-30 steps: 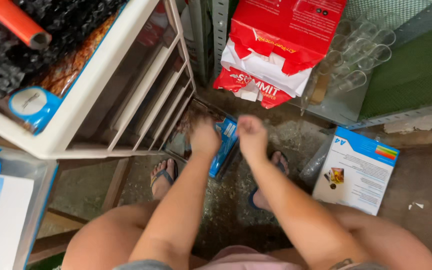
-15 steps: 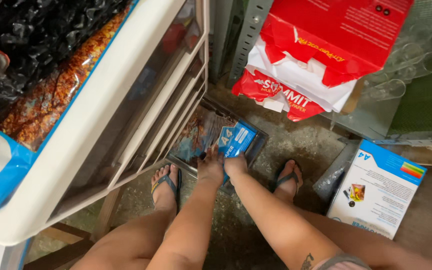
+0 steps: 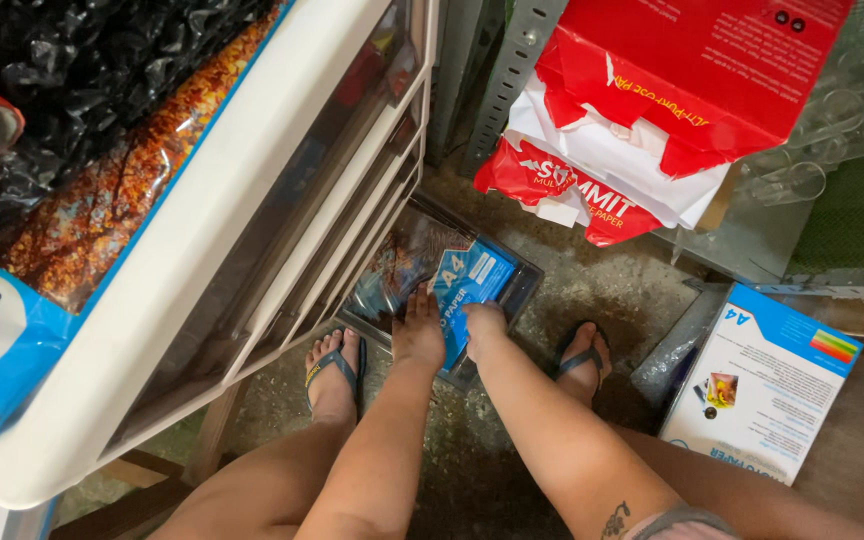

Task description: The person organizes various paper supplies and documents on a metal shelf and inside a white drawer unit, moving folders and packs of photo paper between locations.

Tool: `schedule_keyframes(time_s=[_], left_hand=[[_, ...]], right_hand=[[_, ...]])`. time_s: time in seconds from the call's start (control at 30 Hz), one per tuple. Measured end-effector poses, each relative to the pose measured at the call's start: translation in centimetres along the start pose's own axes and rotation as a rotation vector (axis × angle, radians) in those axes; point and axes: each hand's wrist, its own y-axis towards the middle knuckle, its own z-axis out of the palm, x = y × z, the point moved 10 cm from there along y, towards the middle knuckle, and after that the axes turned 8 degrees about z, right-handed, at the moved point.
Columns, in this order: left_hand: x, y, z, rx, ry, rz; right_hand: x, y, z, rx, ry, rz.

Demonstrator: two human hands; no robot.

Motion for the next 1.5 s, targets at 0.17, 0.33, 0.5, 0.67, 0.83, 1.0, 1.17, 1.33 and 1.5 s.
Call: schedule_keyframes(time_s=[0.17, 0.33, 0.5, 0.67, 0.83, 1.0, 1.17, 1.33, 1.5], left_hand=[[-0.7, -0.2, -0.9, 0.007, -0.125, 0.017], [-2.6, -0.4, -2.3, -0.062, -0.074, 0.048], [-4.5, -1.2, -6.1, -0.275, -0.059, 0.104], [-6.9, -0.5, -5.2, -0.096, -0.053, 0.120], [-11.1, -0.3, -3.4, -0.013, -0.037, 0.236], [-16.3, -3.8, -4.1, -0.066, 0.021, 0.330], [-22.2, -7.9, -5.1, -0.025, 0.174, 0.478], [-24.9, -11.9, -7.0, -0.018, 0.333, 0.597], [-25.9, -18.1, -10.0, 0.004, 0.481, 0.695]], right_hand=[[-0.1, -1.0, -1.1, -0.071, 0.005, 0.010], [0.7, -1.6, -2.3, -0.146, -0.003, -0.039], [2.8, -2.2, -3.2, -0.050, -0.055, -0.237], [2.6, -4.0, -3.1, 0.411, 0.208, -0.093], [1.2, -2.0, -6.8, 0.449, 0.122, -0.079], [0.4, -2.1, -10.3, 0.450, 0.162, -0.068], [0.7, -6.7, -13.8, 0.291, 0.140, -0.145], [1.8, -6.5, -16.8, 0.380, 0.236, -0.134], [1.2, -13.3, -20.2, 0.459, 0.337, -0.143]])
